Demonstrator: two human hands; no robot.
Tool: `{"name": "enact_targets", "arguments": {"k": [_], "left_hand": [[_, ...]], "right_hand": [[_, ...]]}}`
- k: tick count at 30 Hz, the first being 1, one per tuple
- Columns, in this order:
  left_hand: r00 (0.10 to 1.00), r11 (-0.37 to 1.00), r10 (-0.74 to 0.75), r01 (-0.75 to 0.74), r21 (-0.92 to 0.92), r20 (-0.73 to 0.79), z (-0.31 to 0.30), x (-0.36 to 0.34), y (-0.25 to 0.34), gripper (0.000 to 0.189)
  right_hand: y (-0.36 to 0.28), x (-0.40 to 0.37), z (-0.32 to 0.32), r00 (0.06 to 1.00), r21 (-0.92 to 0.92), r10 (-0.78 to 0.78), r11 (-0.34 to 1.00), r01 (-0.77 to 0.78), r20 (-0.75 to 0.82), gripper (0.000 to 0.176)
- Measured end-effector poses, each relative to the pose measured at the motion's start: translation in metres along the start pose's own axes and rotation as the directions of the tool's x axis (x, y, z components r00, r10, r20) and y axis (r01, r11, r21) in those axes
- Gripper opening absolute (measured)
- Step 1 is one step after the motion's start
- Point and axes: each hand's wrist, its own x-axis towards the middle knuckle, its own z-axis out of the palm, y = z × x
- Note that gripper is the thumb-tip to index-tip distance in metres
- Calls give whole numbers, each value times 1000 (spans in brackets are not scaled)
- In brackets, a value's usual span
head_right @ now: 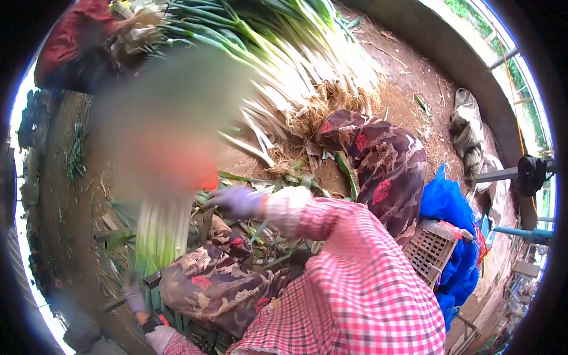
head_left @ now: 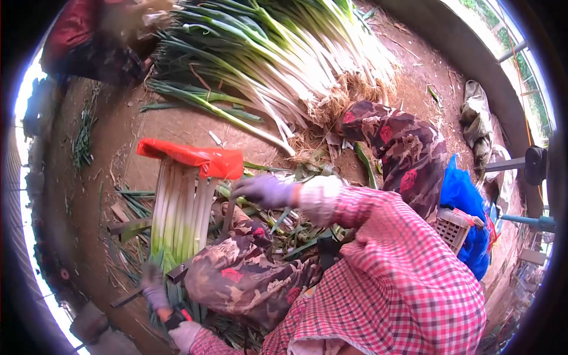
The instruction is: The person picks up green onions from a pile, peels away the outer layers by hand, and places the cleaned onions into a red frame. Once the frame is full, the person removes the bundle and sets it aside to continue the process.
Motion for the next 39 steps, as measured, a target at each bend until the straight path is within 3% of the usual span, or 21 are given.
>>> {"name": "enact_targets", "arguments": {"k": [1, 2, 3, 4, 5, 8, 9, 10, 11, 14, 17, 20, 22, 24, 26, 28, 30, 32, 34, 35, 39], "left_hand": [[973, 946, -1, -74, -317, -230, -26, -14, 83, 39], [945, 899, 133, -242, -364, -299, -26, -24, 168, 40], [891, 825, 257, -404, -396, -374, -16, -38, 245, 41], [871, 795, 325, -463, -393, -368, -4, -48, 302, 41], [847, 761, 387, -517, -392, -365, 14, -56, 347, 41], [794, 592, 608, -481, -646, -34, 91, -42, 432, 45], [763, 580, 643, -427, -694, 68, 114, -33, 442, 46], [843, 612, 517, -245, -752, 146, 138, -29, 447, 46], [824, 578, 528, -170, -798, 206, 157, -15, 447, 44], [809, 641, 363, 143, -754, 462, 197, 19, 426, 42], [863, 648, 218, 221, -729, 456, 209, 32, 422, 38], [833, 724, 236, 193, -663, 501, 210, 40, 429, 36], [809, 739, 275, 168, -652, 520, 213, 45, 427, 36], [795, 750, 283, 165, -641, 536, 216, 47, 425, 38], [787, 775, 291, 141, -616, 545, 219, 45, 425, 37], [773, 805, 294, 117, -581, 563, 219, 44, 430, 35], [757, 832, 317, 68, -550, 572, 222, 40, 425, 35], [737, 848, 334, 37, -529, 588, 225, 39, 424, 36], [721, 854, 339, 34, -519, 605, 228, 38, 424, 36], [712, 857, 346, 27, -515, 612, 230, 39, 424, 36], [679, 884, 361, -30, -467, 639, 236, 43, 427, 36]], "right_hand": [[32, -27, -13, 988, 23, 155, 988, -155, -19, 41], [60, -50, -28, 917, -41, 393, 917, -396, -62, 33], [77, -60, -50, 739, -265, 672, 707, -656, -36, 31], [91, -64, -67, 647, -378, 754, 571, -729, -109, 36], [100, -67, -81, 677, -353, 703, 590, -727, -218, 37], [138, -53, -107, 685, -267, 607, 638, -722, -402, 38], [147, -44, -115, 685, -280, 605, 631, -723, -406, 38], [155, -35, -122, 684, -291, 603, 625, -724, -410, 38], [163, -25, -126, 682, -297, 603, 618, -727, -414, 38], [199, -1, -132, 640, -327, 658, 551, -768, -397, 40], [255, 17, -102, 534, -437, 721, 346, -830, -443, 35], [253, 39, -93, 331, -436, 829, 119, -892, -450, 46], [264, 41, -95, 320, -386, 909, 203, -900, -268, 51], [238, 35, -88, 361, -453, 900, 223, -863, -244, 51], [207, 33, -97, 393, -417, 911, 312, -854, -123, 37], [194, 27, -98, 542, -423, 835, 458, -782, -98, 31], [176, 27, -113, 691, -501, 672, 517, -695, -266, 24], [162, 38, -151, 619, -553, 740, 409, -725, -264, 23], [188, 37, -167, 617, -513, 652, 382, -769, -440, 21], [223, 27, -164, 703, -448, 442, 553, -702, -557, 28], [246, 21, -146, 662, -556, 547, 376, -741, -512, 50]]}}
